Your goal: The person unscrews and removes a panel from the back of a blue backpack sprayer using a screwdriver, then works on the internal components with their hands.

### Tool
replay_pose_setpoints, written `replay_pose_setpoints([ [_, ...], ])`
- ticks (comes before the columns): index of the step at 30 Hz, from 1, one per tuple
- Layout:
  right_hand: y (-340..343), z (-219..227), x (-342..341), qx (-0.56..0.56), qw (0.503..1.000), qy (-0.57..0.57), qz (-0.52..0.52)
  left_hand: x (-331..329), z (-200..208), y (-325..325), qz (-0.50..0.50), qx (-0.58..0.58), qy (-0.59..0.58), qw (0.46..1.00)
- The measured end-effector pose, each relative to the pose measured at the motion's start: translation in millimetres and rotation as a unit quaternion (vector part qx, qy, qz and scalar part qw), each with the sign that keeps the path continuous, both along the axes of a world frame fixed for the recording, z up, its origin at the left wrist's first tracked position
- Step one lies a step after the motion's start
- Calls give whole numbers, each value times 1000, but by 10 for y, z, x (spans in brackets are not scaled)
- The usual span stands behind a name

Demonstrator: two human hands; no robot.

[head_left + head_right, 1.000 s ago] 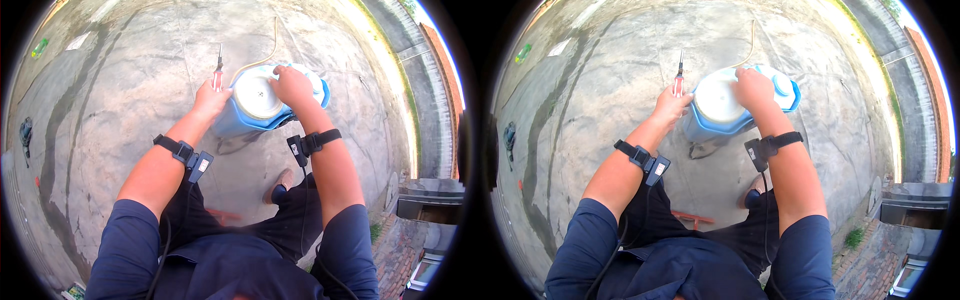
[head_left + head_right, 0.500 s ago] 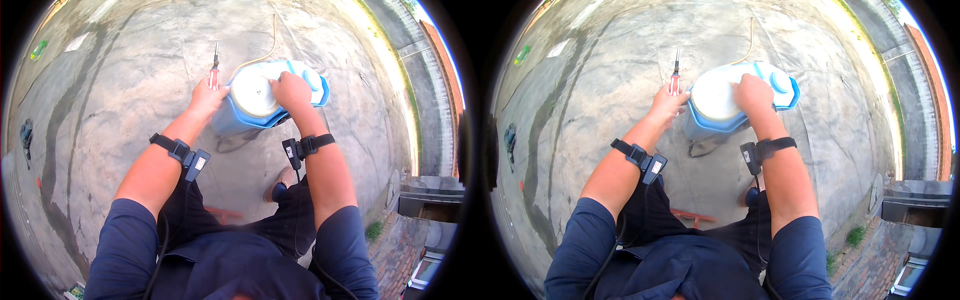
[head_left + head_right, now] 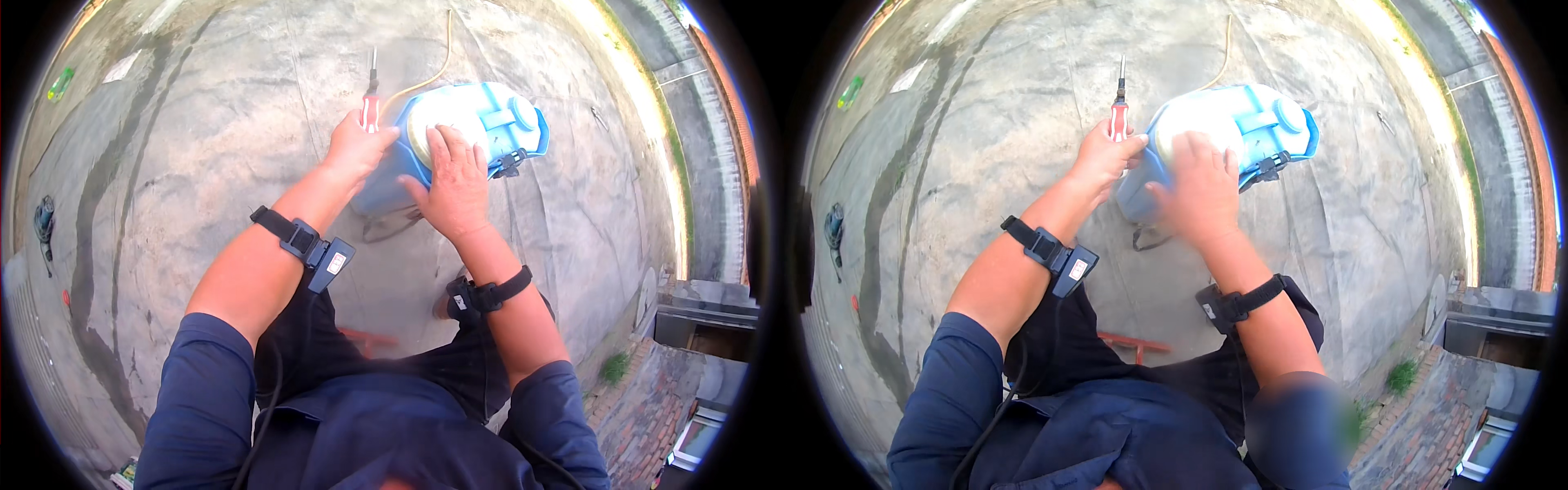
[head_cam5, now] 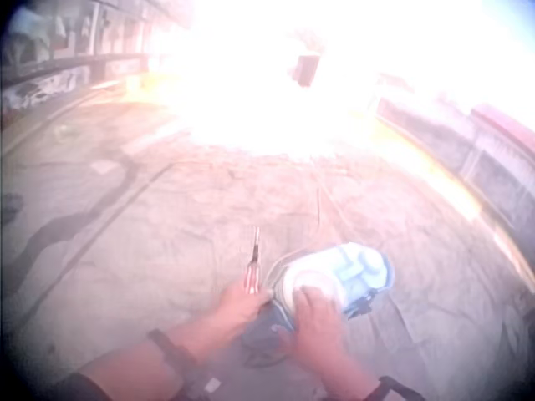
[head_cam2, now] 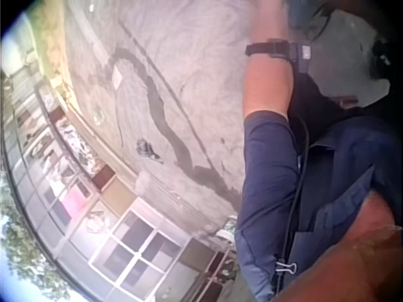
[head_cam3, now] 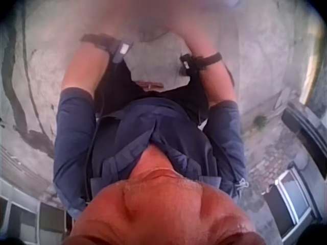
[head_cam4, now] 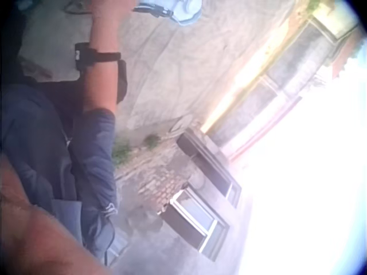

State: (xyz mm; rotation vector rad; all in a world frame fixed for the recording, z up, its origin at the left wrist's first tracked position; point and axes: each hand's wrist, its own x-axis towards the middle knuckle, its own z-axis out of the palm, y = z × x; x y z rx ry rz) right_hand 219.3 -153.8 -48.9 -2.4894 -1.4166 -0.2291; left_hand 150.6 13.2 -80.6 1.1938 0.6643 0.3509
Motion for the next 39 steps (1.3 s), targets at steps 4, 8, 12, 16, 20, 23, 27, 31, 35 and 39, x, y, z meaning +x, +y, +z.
replay_pose_setpoints([
  [4, -231, -39, 250, 55, 997, -57, -14, 62, 0, -26, -45, -36, -44, 997],
  [8, -500, 128, 482, 92, 993, -69, -12, 183, -56, -65, -67, -49, -58, 995],
  [12, -820, 260, 866, 127, 988, -44, -73, 264, -317, 30, -75, -9, -2, 997],
  [16, -1274, 316, 1223, 156, 979, -5, -129, 249, -412, 108, -65, 32, 75, 995],
  [20, -1648, 334, 1445, 211, 958, 77, -176, 266, -624, 277, -71, 76, 160, 982],
  [23, -1958, 312, 1571, 255, 939, 123, -197, 415, -815, 214, -63, 91, 197, 974],
  [27, -2337, 270, 1683, 288, 909, 190, -233, 610, -1048, -134, -89, 53, 245, 964],
  [31, -2687, 156, 1795, 329, 879, 206, -276, 725, -1353, -450, -63, 4, 267, 962],
  [35, -2830, 142, 1846, 333, 872, 211, -289, 795, -1376, -579, -85, -53, 253, 962],
  [39, -2893, 161, 1871, 374, 848, 225, -301, 814, -1243, -703, -48, -67, 221, 972],
])
